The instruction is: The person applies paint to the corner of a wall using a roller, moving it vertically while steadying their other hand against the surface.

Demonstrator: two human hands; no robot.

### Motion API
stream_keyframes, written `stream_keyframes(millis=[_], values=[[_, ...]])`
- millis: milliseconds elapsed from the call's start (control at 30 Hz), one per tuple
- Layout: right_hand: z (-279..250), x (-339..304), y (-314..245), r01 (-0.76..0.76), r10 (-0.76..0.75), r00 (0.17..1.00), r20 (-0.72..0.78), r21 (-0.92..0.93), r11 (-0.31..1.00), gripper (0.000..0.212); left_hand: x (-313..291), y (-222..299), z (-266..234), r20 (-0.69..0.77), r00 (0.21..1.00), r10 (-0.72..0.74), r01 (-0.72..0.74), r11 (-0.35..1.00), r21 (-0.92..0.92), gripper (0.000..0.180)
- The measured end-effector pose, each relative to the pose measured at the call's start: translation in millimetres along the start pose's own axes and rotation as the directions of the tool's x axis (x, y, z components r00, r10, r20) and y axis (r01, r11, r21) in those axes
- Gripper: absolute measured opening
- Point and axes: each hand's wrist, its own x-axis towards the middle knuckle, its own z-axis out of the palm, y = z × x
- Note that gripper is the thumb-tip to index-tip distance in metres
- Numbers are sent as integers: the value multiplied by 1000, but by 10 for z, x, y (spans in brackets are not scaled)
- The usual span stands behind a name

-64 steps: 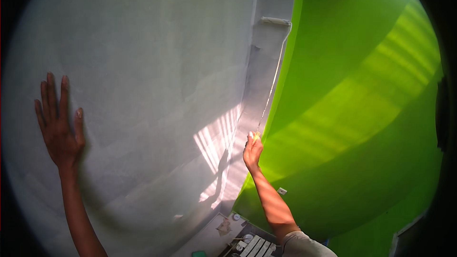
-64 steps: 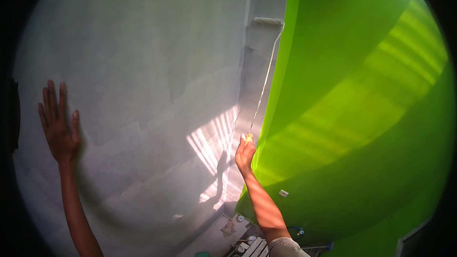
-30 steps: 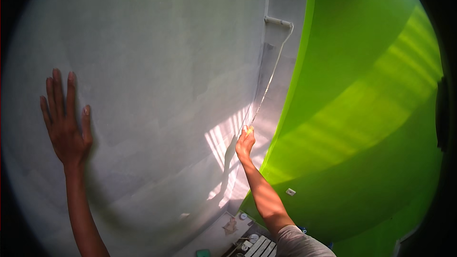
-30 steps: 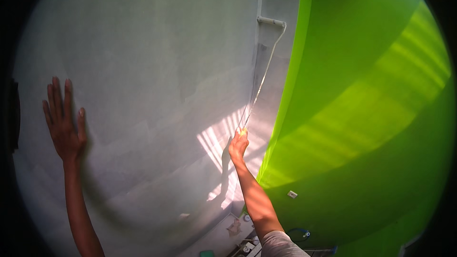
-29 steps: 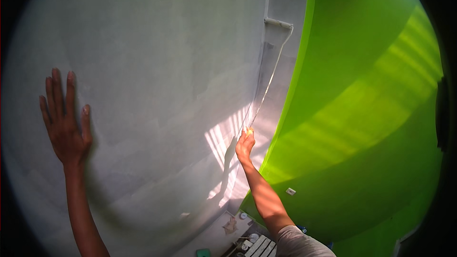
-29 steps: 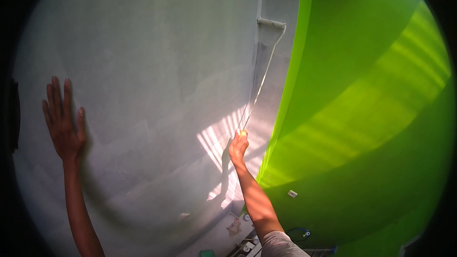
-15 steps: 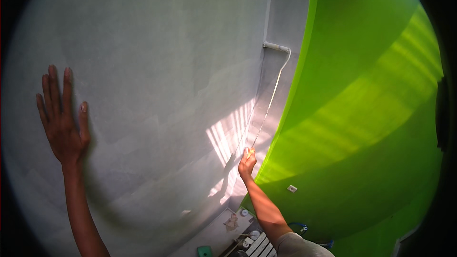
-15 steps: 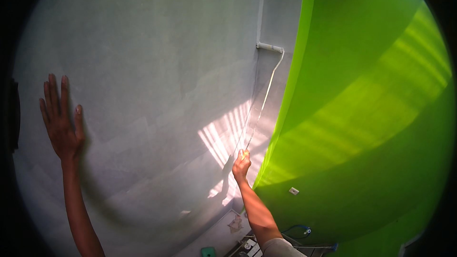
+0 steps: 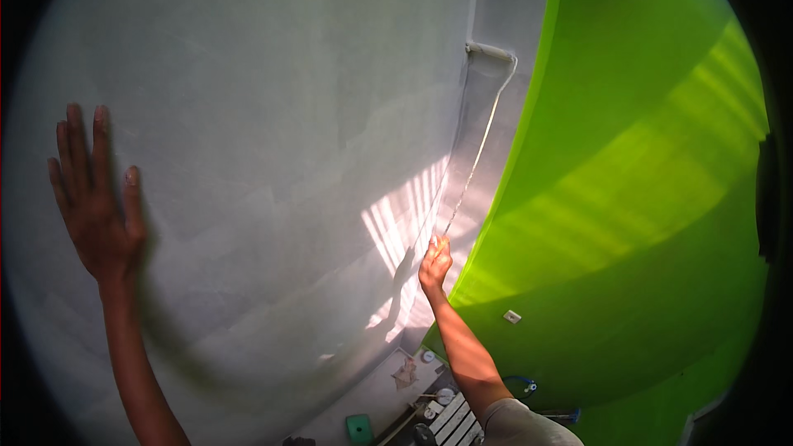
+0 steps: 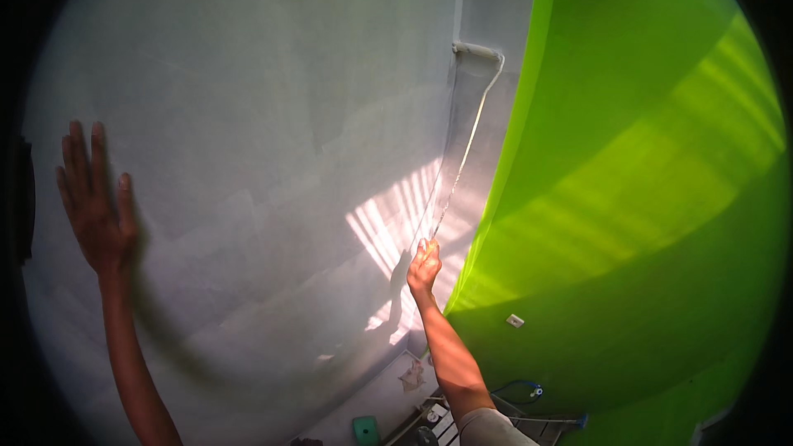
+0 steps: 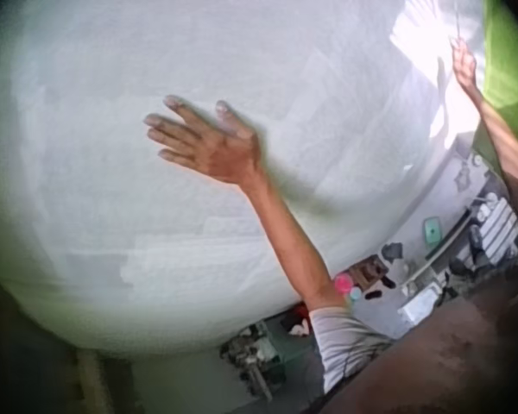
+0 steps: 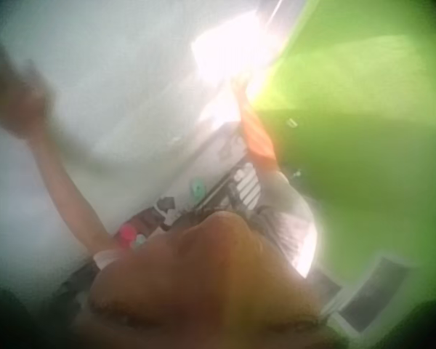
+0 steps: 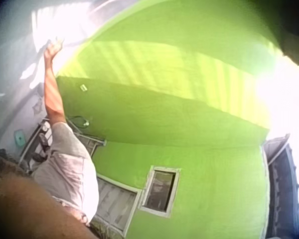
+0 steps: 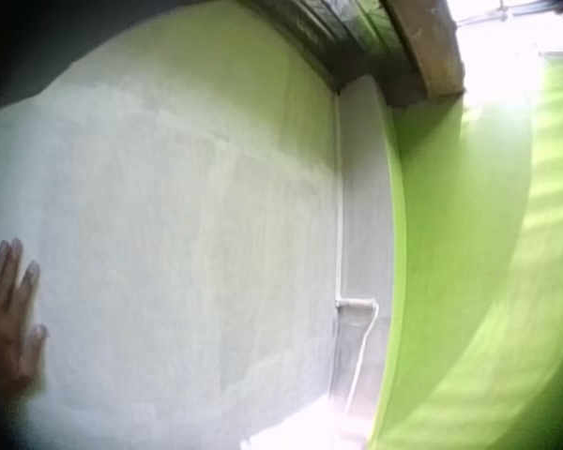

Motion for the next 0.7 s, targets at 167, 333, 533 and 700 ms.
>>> stream_keyframes(millis=[167,333,533,700], values=[[-156,-302,69,4,-2,998,58,-30,1000,24,9,39,-32,7,1000,8,-8,999,-38,59],[-241,-639,291,-82,92,994,60,-150,985,20,18,-14,0,-49,997,54,-55,998,-31,57],[-200,-894,428,-62,58,998,-37,-128,990,19,3,-44,50,-75,995,71,-72,997,-3,56],[159,-621,190,-159,161,986,-34,54,986,14,-10,-82,26,-70,995,73,-72,997,12,57]])
